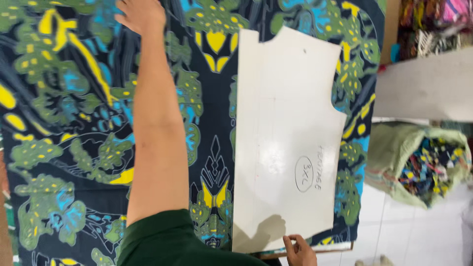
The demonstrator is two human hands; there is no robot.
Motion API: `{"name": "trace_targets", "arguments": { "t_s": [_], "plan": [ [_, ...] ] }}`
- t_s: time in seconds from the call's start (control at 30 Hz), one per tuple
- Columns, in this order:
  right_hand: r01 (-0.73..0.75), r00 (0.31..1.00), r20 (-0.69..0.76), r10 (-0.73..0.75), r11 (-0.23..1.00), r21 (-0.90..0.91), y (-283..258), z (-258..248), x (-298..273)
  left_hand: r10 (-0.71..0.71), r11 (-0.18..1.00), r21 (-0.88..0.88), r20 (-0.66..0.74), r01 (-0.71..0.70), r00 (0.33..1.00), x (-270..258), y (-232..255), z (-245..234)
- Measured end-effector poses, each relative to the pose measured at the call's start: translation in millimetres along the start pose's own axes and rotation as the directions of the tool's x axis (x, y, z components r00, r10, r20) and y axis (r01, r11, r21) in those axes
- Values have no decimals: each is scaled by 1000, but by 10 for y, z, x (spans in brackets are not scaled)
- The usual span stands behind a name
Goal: The person uses a metal ruler and chalk to mark a straight line on a large piece of patterned fabric. Then, they place a paper pattern on the fabric and trace its outline with chalk to prepare for cutting.
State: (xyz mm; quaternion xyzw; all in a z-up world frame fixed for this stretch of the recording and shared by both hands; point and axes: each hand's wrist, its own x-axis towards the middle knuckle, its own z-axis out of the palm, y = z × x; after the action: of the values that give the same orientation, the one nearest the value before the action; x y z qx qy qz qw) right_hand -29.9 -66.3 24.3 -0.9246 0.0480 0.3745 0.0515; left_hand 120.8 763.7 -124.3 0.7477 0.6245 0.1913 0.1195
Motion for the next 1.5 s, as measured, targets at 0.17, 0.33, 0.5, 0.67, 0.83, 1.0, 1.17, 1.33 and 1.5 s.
{"name": "trace_targets", "arguments": {
  "t_s": [0.17, 0.33, 0.5, 0.67, 0.83, 1.0, 1.17, 1.33, 1.5],
  "plan": [
    [55, 998, 30, -57, 997, 62, 214, 109, 352, -20, 997, 75, 76, 15, 997, 29, -139, -118],
    [103, 994, -48, -101, 994, 46, 244, 188, 394, -103, 992, 92, 155, 89, 983, 104, -174, -19],
    [65, 998, 0, -65, 995, 76, 198, 208, 420, -175, 979, 149, 258, 140, 950, 176, -179, 46],
    [7, 1000, -2, -7, 1000, 26, 133, 151, 413, -123, 987, 126, 215, 98, 969, 258, -295, 109],
    [95, 995, -35, -94, 995, 11, -155, -93, 185, 162, 918, -395, 457, 36, 875, 389, -427, -194],
    [220, 972, -106, -211, 973, 76, -637, -331, -131, 368, 227, -823, 568, 521, 737, -72, -311, -1165],
    [398, 894, -239, -378, 917, 39, -978, -543, -176, 384, 84, -851, 508, 518, 771, -2123, -260, -2183],
    [529, 848, -232, -477, 797, 293, -1135, -676, -313, 344, 503, -690, 712, 520, 612, -4309, -475, -2794],
    [698, 649, -271, -711, 415, 584, -1110, -905, -430, 488, 308, -607, 762, 732, 426, -5945, -370, -2845]
  ]
}}
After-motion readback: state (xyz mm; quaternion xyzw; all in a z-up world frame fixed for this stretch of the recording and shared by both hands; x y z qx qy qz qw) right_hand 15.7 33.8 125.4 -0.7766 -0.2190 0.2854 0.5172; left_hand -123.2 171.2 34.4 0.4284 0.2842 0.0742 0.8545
